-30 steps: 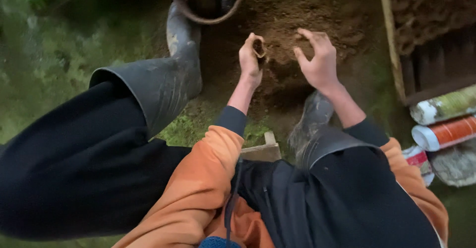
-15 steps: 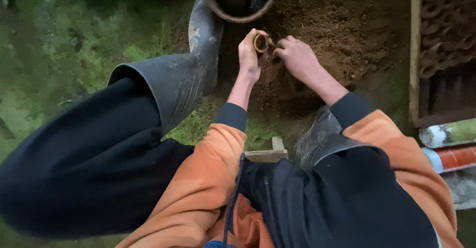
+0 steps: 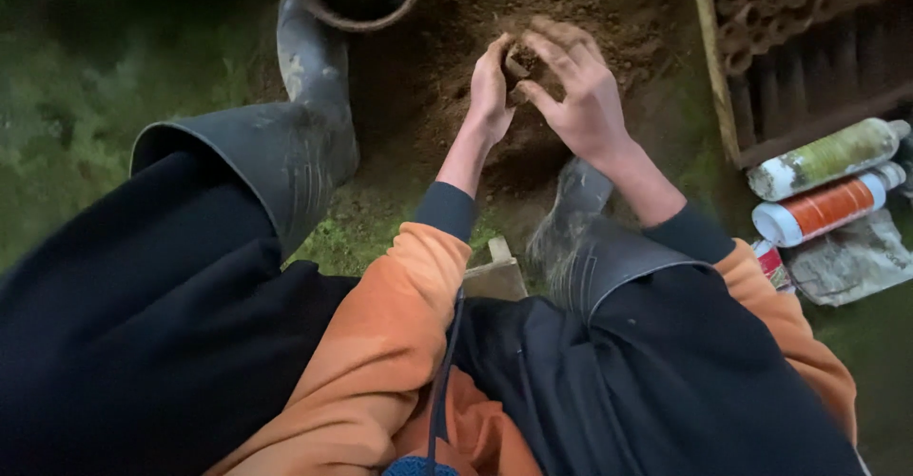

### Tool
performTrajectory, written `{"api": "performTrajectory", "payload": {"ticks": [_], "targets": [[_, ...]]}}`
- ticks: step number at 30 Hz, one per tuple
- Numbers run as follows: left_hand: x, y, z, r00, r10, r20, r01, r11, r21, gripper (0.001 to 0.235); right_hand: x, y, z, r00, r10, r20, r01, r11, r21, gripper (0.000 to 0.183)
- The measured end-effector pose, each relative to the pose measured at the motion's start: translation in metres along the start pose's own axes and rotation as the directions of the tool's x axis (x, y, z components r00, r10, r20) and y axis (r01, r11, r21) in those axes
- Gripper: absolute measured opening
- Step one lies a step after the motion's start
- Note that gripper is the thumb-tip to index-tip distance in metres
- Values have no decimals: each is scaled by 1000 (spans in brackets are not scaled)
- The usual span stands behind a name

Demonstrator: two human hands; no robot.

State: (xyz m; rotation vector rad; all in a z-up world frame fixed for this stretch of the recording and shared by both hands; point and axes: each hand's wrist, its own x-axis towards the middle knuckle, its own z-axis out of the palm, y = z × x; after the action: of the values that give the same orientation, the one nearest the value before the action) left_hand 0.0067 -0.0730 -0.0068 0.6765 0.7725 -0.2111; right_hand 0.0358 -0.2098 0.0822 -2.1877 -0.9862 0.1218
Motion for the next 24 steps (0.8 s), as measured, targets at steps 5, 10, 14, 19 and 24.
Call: {"api": "performTrajectory", "payload": {"ticks": [5,10,14,19,24], "targets": [[30,-31,-2,981,172,88,-162,980,-114,29,-26,13,1,998,54,-31,-57,990,-129,75],[-5,-4,10,986,61,155,-50,996,-73,27,-30,-2,-8,997,-72,-38,62,972,-225,47],[-7,-7,7,969,101,227,-69,987,-145,32,-28,-3,-4,995,-89,51,100,945,-310,40],[-12,-2,-5,984,29,177,-22,999,-38,34,-23,-12,-2,988,-69,141,120,911,-395,44],[-8,16,-17,978,-72,193,82,996,-44,28,-20,-3,11,985,67,158,-57,996,-67,52]]}}
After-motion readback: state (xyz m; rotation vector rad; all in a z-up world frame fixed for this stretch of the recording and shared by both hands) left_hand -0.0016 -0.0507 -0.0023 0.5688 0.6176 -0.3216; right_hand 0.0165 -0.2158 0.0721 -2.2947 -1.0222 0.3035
